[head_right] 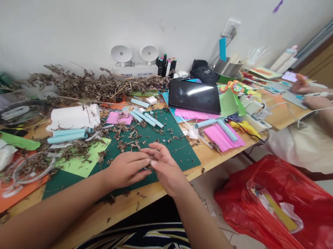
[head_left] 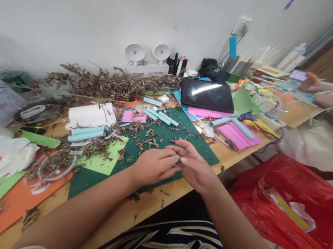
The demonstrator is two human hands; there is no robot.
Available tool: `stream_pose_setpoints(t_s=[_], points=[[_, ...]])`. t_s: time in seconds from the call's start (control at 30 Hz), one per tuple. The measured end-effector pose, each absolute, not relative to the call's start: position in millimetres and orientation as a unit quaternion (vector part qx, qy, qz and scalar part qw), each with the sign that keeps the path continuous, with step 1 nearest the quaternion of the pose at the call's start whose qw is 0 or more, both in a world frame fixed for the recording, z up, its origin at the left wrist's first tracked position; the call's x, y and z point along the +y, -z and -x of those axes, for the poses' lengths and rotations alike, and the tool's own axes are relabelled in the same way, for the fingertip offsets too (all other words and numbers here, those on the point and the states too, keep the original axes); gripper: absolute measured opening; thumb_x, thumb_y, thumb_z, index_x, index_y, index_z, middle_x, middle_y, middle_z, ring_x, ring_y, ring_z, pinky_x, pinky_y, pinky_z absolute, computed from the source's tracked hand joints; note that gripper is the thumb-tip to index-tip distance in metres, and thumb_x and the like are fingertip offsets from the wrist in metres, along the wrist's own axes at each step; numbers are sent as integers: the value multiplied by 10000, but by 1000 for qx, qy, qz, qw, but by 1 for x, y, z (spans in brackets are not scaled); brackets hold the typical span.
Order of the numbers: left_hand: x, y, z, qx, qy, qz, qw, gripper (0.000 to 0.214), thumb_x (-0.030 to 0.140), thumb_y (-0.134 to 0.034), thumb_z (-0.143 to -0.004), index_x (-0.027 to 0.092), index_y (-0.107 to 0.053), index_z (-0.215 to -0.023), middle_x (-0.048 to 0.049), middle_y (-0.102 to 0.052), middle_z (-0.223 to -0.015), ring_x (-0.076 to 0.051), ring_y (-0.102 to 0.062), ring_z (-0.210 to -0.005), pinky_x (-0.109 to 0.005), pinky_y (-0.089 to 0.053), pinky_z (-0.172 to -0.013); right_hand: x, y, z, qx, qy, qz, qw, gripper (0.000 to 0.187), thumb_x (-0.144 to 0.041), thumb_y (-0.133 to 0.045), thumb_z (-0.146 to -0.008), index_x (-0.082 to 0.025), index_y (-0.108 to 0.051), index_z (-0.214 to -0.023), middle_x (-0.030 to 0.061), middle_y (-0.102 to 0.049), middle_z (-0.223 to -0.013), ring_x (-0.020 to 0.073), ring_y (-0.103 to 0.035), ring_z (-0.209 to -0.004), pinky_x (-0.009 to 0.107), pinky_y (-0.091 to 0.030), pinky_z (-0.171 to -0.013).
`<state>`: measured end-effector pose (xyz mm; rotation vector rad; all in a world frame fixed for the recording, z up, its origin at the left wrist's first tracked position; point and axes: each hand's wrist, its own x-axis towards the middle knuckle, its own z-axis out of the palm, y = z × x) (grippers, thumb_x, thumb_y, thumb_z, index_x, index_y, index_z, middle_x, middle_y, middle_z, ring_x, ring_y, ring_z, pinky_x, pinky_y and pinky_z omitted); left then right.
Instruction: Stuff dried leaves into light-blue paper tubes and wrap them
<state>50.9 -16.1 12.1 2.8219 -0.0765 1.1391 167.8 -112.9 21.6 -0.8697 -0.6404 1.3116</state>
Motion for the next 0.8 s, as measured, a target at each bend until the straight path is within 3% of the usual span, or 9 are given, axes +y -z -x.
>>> stream_pose_setpoints(t_s=[0.1, 0.2, 0.27, 0.3, 0.33, 0.4, 0.5, 0.6, 0.8], points=[[-14, -14, -50, -25, -363, -931, 16, 191, 290, -383, -825, 151, -505, -776, -50, -632, -770, -107, -591, -619, -192, -446, -523, -124, -22, -188, -295, -552, 410, 664, 312, -355, -556, -669, -271, -465, -955, 30, -571, -1033, 184, -542, -947, 317, -443, -727], [-10, -18, -49, -32, -361, -932, -22, 181, 280, -376, -824, 150, -495, -784, -45, -631, -744, -100, -575, -569, -195, -441, -495, -129, -23, -234, -340, -416, 554, 636, 283, -458, -446, -718, -272, -451, -931, 29, -574, -1011, 189, -553, -934, 366, -443, -757], [-9, -19, -49, -49, -362, -930, -48, 187, 283, -367, -826, 150, -489, -779, -41, -632, -721, -100, -566, -539, -202, -442, -482, -123, -21, -272, -385, -219, 721, 533, 313, -458, -319, -765, -255, -442, -970, 48, -566, -1024, 177, -559, -899, 357, -447, -737], [-9, -20, -50, -57, -362, -929, -57, 201, 302, -368, -827, 150, -488, -773, -43, -635, -718, -103, -566, -534, -206, -445, -476, -117, -19, -289, -399, -106, 808, 421, 343, -440, -257, -784, -245, -449, -991, 54, -566, -1020, 172, -554, -894, 352, -445, -734], [-11, -20, -50, -61, -365, -927, -64, 229, 334, -371, -828, 148, -489, -765, -47, -640, -727, -109, -571, -538, -211, -448, -471, -110, -17, -304, -398, -75, 835, 373, 343, -420, -299, -771, -216, -488, -973, 79, -564, -1010, 200, -536, -921, 384, -421, -770], [-15, -21, -52, -57, -374, -923, -69, 286, 386, -375, -828, 144, -489, -729, -56, -650, -760, -114, -586, -553, -213, -457, -469, -96, -11, -325, -405, -42, 863, 300, 301, -386, -413, -718, -190, -573, -881, 100, -558, -1005, 260, -477, -996, 454, -344, -848], [-20, -23, -52, -11, -379, -924, -53, 313, 353, -351, -851, 137, -490, -672, -54, -660, -791, -95, -604, -574, -186, -466, -489, -79, -4, -333, -402, -13, 888, 223, 286, -366, -486, -674, -190, -631, -846, 126, -450, -1171, 363, -307, -1126, 564, -205, -883], [-18, -29, -49, 22, -347, -936, -60, 340, 329, -326, -864, 137, -498, -644, -46, -662, -777, -85, -604, -567, -171, -456, -485, -71, 0, -333, -396, -4, 902, 169, 293, -352, -452, -700, -204, -645, -862, 114, -364, -1253, 374, -266, -1137, 565, -210, -860], [-3, -45, -31, -9, -324, -934, -153, 325, 325, -365, -851, 145, -485, -609, -47, -645, -691, -86, -541, -464, -196, -412, -442, -62, 1, -347, -373, -33, 920, 115, 300, -437, -485, -646, -265, -660, -819, 82, -372, -1254, 393, -289, -1118, 595, -213, -829]])
